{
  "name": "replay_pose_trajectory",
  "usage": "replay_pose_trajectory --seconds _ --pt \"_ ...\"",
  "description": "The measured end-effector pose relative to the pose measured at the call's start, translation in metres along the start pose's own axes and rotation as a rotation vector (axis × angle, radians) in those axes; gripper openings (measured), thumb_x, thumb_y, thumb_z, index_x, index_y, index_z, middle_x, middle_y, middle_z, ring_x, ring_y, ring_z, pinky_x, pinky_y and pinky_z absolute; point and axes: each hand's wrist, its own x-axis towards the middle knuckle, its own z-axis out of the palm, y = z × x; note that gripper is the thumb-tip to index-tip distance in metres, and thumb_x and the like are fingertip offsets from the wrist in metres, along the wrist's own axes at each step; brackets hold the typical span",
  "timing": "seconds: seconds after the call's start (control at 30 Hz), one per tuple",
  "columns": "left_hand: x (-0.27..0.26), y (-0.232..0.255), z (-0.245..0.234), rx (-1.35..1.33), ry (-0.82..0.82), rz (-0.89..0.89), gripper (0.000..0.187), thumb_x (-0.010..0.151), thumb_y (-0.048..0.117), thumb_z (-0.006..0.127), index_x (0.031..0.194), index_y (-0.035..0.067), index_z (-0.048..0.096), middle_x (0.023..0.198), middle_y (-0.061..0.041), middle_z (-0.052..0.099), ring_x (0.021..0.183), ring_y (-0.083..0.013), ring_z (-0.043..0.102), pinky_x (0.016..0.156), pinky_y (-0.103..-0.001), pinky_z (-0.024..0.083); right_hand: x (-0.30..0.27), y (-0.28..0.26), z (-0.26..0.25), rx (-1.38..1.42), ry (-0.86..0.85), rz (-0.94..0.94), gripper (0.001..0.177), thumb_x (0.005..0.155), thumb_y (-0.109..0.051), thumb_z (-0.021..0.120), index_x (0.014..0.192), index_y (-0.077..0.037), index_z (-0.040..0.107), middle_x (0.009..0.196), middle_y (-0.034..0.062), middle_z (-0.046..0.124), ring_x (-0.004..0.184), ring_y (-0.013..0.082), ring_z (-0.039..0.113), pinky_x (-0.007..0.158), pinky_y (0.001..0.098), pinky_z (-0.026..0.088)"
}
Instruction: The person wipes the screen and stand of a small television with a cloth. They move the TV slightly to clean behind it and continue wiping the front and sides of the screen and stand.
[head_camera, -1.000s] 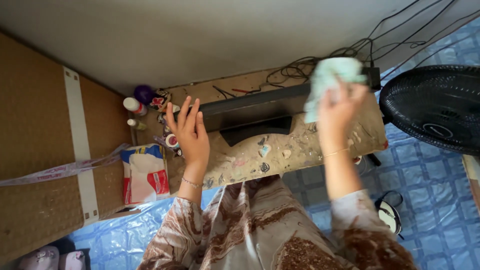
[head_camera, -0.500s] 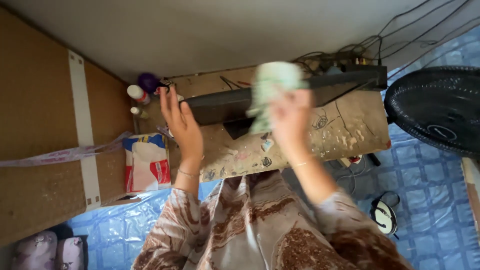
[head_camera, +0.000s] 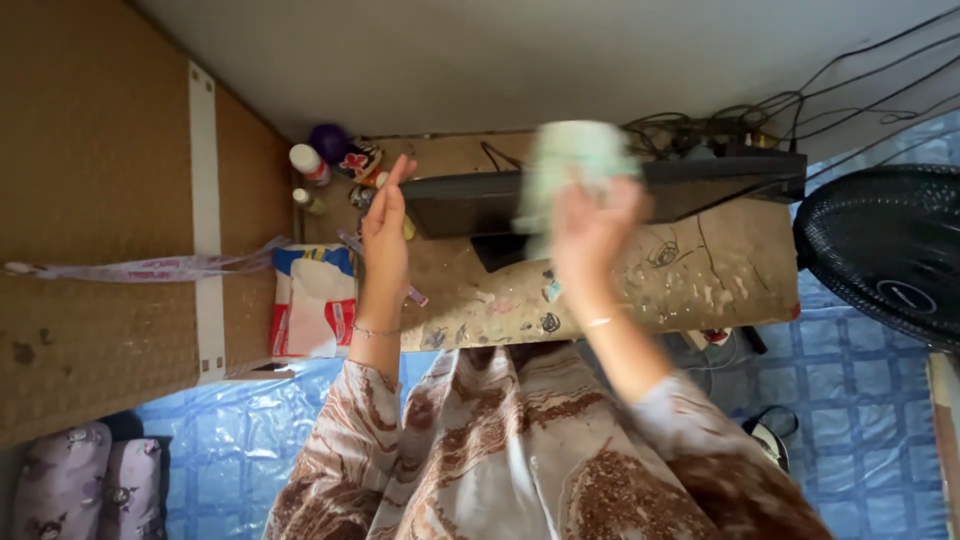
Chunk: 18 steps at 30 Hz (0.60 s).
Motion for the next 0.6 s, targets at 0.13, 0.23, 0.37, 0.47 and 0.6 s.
replay_pose_trajectory --seconds 0.13,0.23,0.37,0.47,0.6 --pt "0.001 -0.001 0.001 -0.066 0.021 -0.077 0.050 0.110 0.038 0.043 0.151 0.009 0.051 0.149 -0.008 0.058 0.140 -0.0203 0.051 0.119 -0.037 0.036 -0.037 -0.057 0.062 -0.455 -0.231 -0.510 0.040 0.099 -0.034 0.069 0.136 -0.020 0.070 0.113 0.0072 0.056 0.111 0.0264 0.050 0.096 0.0442 0.038" --pt "0.001 -0.001 0.003 -0.053 0.068 -0.126 0.050 0.110 0.036 0.044 0.151 0.010 0.053 0.148 -0.008 0.060 0.113 -0.0193 0.051 0.100 -0.038 0.036 -0.029 -0.066 0.064 -0.432 -0.358 -0.499 0.037 0.102 -0.030 0.069 0.137 -0.019 0.071 0.104 0.0063 0.054 0.102 0.0243 0.049 0.093 0.0425 0.040" --pt "-0.001 0.005 0.006 0.121 0.058 0.051 0.050 0.113 0.036 0.039 0.150 0.007 0.053 0.148 -0.011 0.060 0.142 -0.0203 0.049 0.122 -0.035 0.031 -0.003 -0.028 0.005 -0.469 -0.094 -0.437 0.028 0.092 -0.024 0.073 0.120 -0.017 0.073 0.101 0.0049 0.054 0.099 0.0253 0.051 0.088 0.0436 0.039" --pt "-0.004 0.008 0.009 0.135 0.065 0.075 0.049 0.114 0.035 0.037 0.150 0.006 0.052 0.149 -0.011 0.059 0.143 -0.0211 0.049 0.123 -0.036 0.030 0.032 0.035 -0.055 -0.001 0.082 0.050 0.007 0.101 -0.010 0.065 0.103 -0.008 0.060 0.112 0.0078 0.046 0.099 0.0241 0.051 0.089 0.0404 0.049" --pt "-0.007 0.011 0.013 0.126 0.069 0.069 0.050 0.114 0.035 0.036 0.150 0.005 0.052 0.149 -0.011 0.059 0.143 -0.0219 0.049 0.123 -0.036 0.030 0.085 0.114 -0.154 -0.519 0.251 -0.207 0.017 0.103 -0.005 0.065 0.119 -0.005 0.071 0.119 0.0157 0.047 0.115 0.0340 0.050 0.106 0.0472 0.041"
